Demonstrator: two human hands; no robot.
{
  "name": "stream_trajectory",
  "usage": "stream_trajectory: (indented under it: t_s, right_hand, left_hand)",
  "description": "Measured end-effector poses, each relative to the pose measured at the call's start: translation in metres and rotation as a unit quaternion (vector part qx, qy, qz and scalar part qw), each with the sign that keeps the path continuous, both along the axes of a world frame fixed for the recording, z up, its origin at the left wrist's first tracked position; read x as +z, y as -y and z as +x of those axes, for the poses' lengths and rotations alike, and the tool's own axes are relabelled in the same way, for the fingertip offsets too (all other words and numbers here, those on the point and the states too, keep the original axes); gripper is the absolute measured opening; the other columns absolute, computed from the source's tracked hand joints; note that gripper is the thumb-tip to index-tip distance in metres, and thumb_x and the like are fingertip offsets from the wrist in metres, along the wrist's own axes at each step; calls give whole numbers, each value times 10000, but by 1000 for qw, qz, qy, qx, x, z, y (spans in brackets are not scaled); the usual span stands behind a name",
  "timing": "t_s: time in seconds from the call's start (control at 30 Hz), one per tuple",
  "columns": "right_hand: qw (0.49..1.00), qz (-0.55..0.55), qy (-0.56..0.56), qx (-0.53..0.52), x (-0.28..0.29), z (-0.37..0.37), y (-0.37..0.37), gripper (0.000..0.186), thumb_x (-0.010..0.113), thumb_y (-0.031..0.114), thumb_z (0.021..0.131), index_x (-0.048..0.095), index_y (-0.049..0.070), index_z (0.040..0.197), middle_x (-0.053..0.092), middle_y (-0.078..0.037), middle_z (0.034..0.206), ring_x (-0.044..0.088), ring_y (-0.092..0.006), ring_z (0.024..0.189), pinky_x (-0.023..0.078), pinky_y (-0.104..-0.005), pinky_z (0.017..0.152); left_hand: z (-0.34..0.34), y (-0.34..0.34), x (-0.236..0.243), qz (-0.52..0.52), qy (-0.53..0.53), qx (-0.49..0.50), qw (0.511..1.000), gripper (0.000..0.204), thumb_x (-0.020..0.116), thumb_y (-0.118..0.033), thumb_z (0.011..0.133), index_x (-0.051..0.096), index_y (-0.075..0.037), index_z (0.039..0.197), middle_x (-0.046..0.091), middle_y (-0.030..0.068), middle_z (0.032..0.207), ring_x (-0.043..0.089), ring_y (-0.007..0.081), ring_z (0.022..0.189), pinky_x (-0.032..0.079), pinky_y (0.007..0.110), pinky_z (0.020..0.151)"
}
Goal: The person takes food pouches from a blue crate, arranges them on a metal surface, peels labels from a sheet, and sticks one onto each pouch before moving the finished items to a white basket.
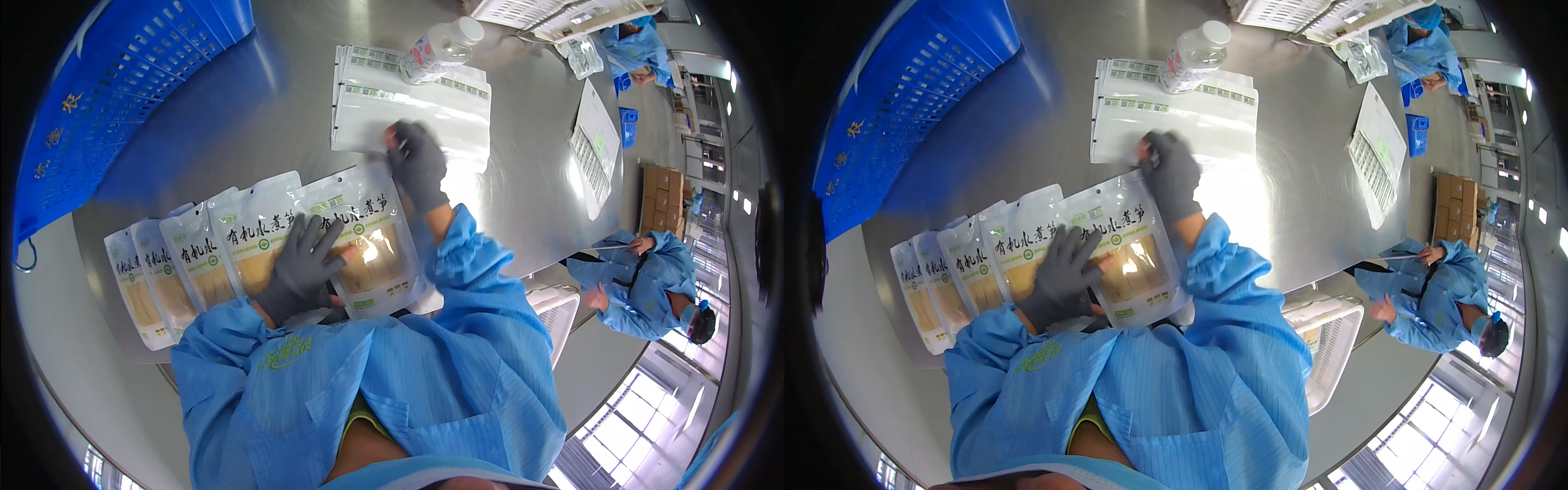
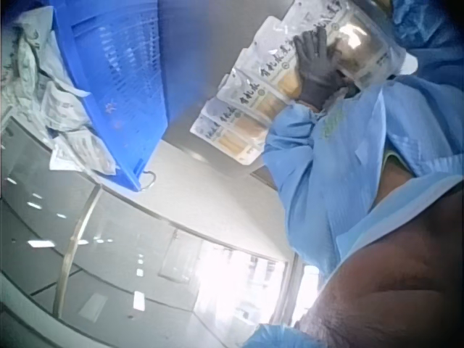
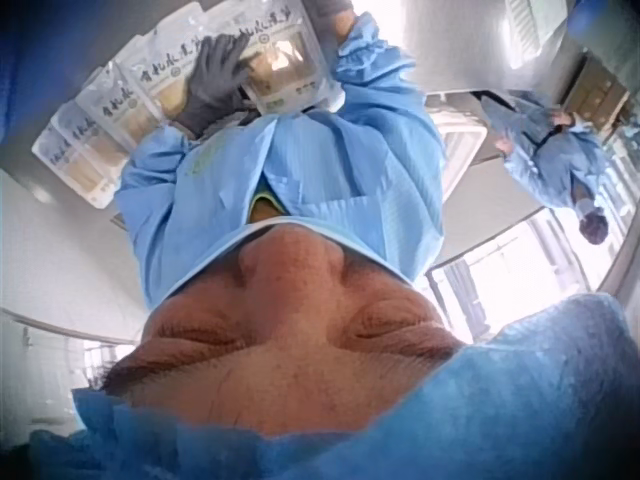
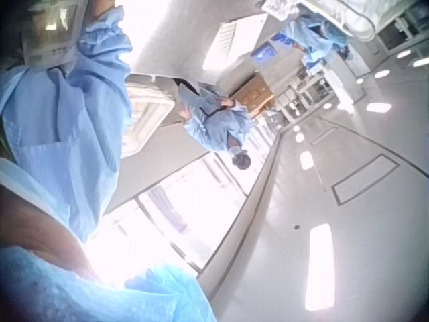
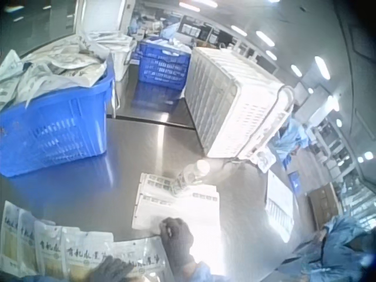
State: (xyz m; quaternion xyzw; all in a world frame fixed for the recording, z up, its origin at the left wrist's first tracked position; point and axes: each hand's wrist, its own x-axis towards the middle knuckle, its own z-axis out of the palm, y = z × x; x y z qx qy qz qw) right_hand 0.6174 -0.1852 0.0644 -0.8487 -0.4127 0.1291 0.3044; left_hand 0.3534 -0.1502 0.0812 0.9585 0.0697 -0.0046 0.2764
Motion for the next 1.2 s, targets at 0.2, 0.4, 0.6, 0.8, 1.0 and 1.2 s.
stream_trajectory:
  t_s: [0.2, 0.4, 0.6, 0.8, 1.0, 1.2]
  right_hand:
    - [956, -9, 292, 30, -28, 57, -15, 330, 672, 188, 756, 662, 149, 1084, 595, -63, 1069, 574, -284, 948, 472, -417, 756]
    - [940, -26, 336, 55, -34, 55, -17, 389, 674, 206, 728, 643, 159, 1113, 592, -58, 1114, 574, -272, 968, 466, -417, 776]
    - [983, 102, 155, 14, -20, 28, -6, 245, 719, 186, 711, 698, 139, 950, 631, -73, 1067, 569, -306, 993, 476, -429, 815]
    - [925, 179, -324, -83, 5, -29, 24, 107, 690, 111, 841, 678, 26, 905, 631, -11, 891, 536, -100, 769, 443, -247, 717]
    - [866, 191, -453, -84, 21, -78, 33, 120, 638, 121, 898, 661, 7, 924, 602, 23, 825, 507, -65, 780, 410, -212, 719]
    - [870, 130, -476, -10, 22, -103, 18, 131, 624, 144, 917, 655, 20, 887, 592, 29, 784, 504, -52, 738, 410, -207, 684]
  left_hand:
    - [21, 4, -7, 23, 15, -23, 999, 673, 769, -452, 602, 631, -140, 1182, 402, 152, 1455, 360, 418, 1319, 223, 610, 1134]
    - [6, -3, -27, 6, 49, -10, 999, 656, 763, -399, 684, 597, -102, 1244, 480, 196, 1355, 453, 425, 1171, 321, 558, 1050]
    - [-74, -33, 6, 67, -17, -1, 998, 739, 671, -586, 672, 599, -104, 1228, 490, 130, 1383, 426, 365, 1280, 201, 623, 1123]
    - [-61, -1, -11, 54, 21, 27, 998, 743, 609, -637, 724, 596, -85, 1222, 479, 128, 1397, 402, 391, 1293, 166, 675, 1100]
    - [-25, 41, -26, 37, 65, 69, 995, 731, 642, -598, 729, 588, -78, 1240, 446, 114, 1436, 362, 390, 1336, 112, 688, 1111]
    - [-41, 14, -24, -23, 80, 57, 995, 509, 713, -373, 668, 642, -76, 1075, 496, 106, 1368, 372, 347, 1324, 169, 589, 1159]
